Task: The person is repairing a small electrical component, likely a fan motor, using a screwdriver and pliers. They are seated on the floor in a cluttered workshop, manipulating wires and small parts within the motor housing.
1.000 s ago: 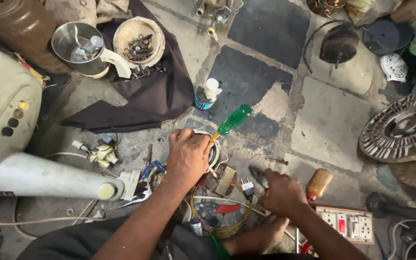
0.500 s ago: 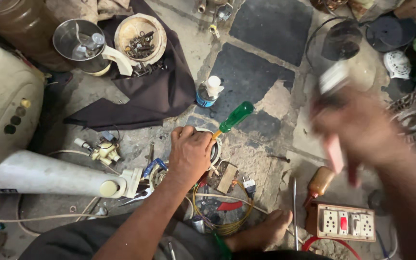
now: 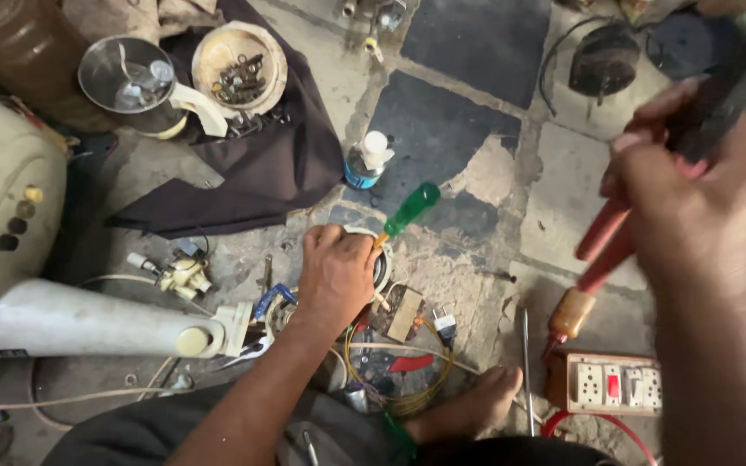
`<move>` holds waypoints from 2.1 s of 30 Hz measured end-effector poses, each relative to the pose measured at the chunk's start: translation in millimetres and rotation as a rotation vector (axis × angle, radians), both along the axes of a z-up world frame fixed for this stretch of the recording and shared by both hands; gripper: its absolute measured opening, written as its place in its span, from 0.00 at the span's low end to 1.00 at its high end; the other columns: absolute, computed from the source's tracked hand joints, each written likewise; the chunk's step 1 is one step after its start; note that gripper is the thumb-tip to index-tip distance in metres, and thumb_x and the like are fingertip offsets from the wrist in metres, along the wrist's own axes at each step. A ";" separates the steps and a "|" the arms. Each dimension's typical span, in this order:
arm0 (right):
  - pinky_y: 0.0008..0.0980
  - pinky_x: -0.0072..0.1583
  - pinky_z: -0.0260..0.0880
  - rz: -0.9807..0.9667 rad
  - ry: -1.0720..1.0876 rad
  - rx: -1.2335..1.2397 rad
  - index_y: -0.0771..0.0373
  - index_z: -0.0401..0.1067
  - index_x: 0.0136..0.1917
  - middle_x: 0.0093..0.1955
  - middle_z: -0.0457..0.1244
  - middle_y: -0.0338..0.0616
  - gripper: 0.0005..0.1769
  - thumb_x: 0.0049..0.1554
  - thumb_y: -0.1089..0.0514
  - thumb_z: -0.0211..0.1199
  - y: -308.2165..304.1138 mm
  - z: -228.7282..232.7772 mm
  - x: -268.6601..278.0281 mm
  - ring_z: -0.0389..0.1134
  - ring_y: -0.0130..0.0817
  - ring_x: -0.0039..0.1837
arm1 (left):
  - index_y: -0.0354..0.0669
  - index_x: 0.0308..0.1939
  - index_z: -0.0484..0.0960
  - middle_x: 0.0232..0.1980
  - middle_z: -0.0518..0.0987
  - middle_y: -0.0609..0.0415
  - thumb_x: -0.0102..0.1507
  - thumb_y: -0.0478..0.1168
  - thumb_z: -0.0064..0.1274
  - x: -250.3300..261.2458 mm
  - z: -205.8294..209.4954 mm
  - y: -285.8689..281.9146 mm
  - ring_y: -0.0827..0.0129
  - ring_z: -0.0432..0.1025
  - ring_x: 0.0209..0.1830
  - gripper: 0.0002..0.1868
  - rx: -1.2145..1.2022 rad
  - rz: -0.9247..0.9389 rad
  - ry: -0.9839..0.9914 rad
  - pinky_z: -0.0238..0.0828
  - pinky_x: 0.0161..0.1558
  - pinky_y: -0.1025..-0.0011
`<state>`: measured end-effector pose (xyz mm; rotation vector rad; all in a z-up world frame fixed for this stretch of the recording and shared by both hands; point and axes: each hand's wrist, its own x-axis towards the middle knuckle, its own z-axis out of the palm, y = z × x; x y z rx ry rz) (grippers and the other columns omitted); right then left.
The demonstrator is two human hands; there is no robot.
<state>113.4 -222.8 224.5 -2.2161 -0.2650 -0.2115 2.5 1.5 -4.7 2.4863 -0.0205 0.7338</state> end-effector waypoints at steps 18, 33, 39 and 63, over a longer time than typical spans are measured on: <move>0.49 0.56 0.71 0.068 0.452 -0.537 0.61 0.72 0.61 0.44 0.69 0.61 0.28 0.47 0.53 0.66 -34.3 -250.0 -16.5 0.72 0.58 0.50 | 0.38 0.50 0.75 0.44 0.76 0.47 0.63 0.32 0.62 -18.2 22.3 35.4 0.55 0.74 0.44 0.14 -0.359 0.302 -0.014 0.70 0.45 0.59; 0.51 0.56 0.70 0.084 0.462 -0.629 0.54 0.74 0.63 0.44 0.70 0.59 0.28 0.49 0.49 0.64 -20.7 -259.8 -26.9 0.72 0.57 0.50 | 0.38 0.48 0.76 0.41 0.81 0.51 0.68 0.33 0.60 -14.1 25.6 40.7 0.68 0.77 0.39 0.09 -0.639 0.063 0.036 0.75 0.44 0.69; 0.48 0.55 0.72 0.103 0.458 -0.647 0.53 0.72 0.67 0.45 0.71 0.55 0.36 0.45 0.45 0.69 -25.5 -272.1 -18.2 0.73 0.52 0.50 | 0.35 0.55 0.71 0.42 0.81 0.55 0.66 0.30 0.57 -10.7 31.1 55.4 0.80 0.74 0.35 0.15 -0.759 0.084 0.011 0.71 0.37 0.80; 0.41 0.53 0.72 -0.023 0.347 -0.378 0.63 0.73 0.68 0.47 0.71 0.54 0.37 0.48 0.45 0.70 -31.3 -223.5 -29.2 0.73 0.42 0.48 | 0.36 0.49 0.72 0.36 0.75 0.55 0.74 0.38 0.50 -23.4 2.3 59.1 0.78 0.73 0.31 0.07 -1.100 0.043 0.118 0.75 0.34 0.77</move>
